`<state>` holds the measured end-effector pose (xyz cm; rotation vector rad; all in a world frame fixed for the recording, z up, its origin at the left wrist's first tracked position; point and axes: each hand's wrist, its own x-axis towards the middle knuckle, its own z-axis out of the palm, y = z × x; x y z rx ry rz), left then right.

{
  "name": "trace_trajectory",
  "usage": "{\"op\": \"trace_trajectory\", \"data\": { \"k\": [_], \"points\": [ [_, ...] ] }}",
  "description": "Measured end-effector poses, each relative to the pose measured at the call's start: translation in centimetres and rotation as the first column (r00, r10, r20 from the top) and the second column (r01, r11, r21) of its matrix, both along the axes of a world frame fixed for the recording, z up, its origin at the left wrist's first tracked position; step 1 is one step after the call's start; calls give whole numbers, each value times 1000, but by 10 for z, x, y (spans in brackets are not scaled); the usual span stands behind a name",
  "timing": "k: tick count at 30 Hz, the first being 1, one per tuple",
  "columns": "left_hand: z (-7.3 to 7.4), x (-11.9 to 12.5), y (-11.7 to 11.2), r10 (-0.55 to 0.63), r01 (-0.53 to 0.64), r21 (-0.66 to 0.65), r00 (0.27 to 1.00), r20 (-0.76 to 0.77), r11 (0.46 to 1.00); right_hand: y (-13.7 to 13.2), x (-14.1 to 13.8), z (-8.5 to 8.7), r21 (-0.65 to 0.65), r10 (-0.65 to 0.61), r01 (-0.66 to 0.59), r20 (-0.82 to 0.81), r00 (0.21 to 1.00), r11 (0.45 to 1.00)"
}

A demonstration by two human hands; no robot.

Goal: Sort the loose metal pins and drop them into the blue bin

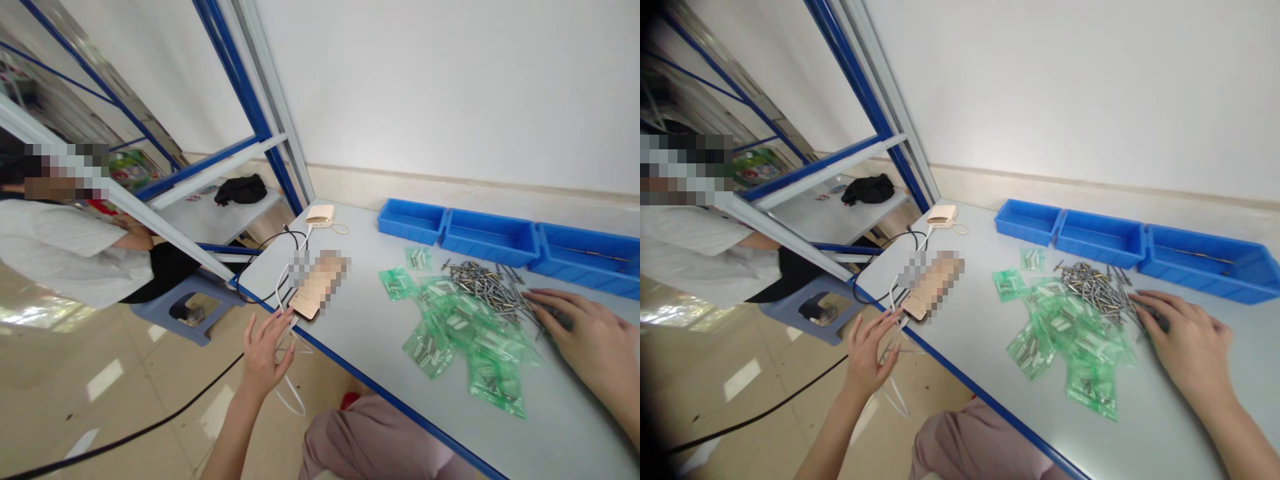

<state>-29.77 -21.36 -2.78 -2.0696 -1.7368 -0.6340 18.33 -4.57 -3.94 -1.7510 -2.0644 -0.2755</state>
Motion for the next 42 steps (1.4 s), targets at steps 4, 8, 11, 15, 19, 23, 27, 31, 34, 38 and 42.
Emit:
{"op": "trace_trajectory", "data": {
  "k": [4,8,11,15,19,23,27,31,34,38,42],
  "points": [
    [-2,0,-4,-9,9,45,1000,16,999,0,2,1,30,-4,4,-5,1000,1000],
    [-2,1,-4,-8,8,44,1000,1,999,2,5,-2,25,-16,17,-37,999,1000],
    [-2,2,-2,-19,19,32,1000,-9,999,6,7,-5,13,31,-30,-153,988,999],
    [-3,3,-2,-46,46,20,999,-16,999,7,8,-4,-25,16,-23,-243,970,999],
    [0,6,3,-40,40,29,999,5,999,6,7,-2,-35,13,-23,-272,962,999],
    [9,13,21,-41,40,-47,999,-4,998,7,8,-3,-43,13,-25,-273,962,999],
    [15,21,41,-73,64,-174,997,-41,983,9,8,-6,-35,22,-34,-299,954,999],
    [16,25,48,-108,94,-224,993,-51,970,9,10,-7,-46,17,-33,-306,952,998],
    [15,27,44,-116,104,-231,993,-37,967,9,11,-8,-28,41,-51,-293,955,998],
    [15,30,35,-117,108,-231,993,-26,967,9,10,-8,6,68,-69,-286,956,998],
    [15,33,30,-115,107,-184,993,-31,977,9,8,-8,39,89,-82,-285,954,996]
  ]
}}
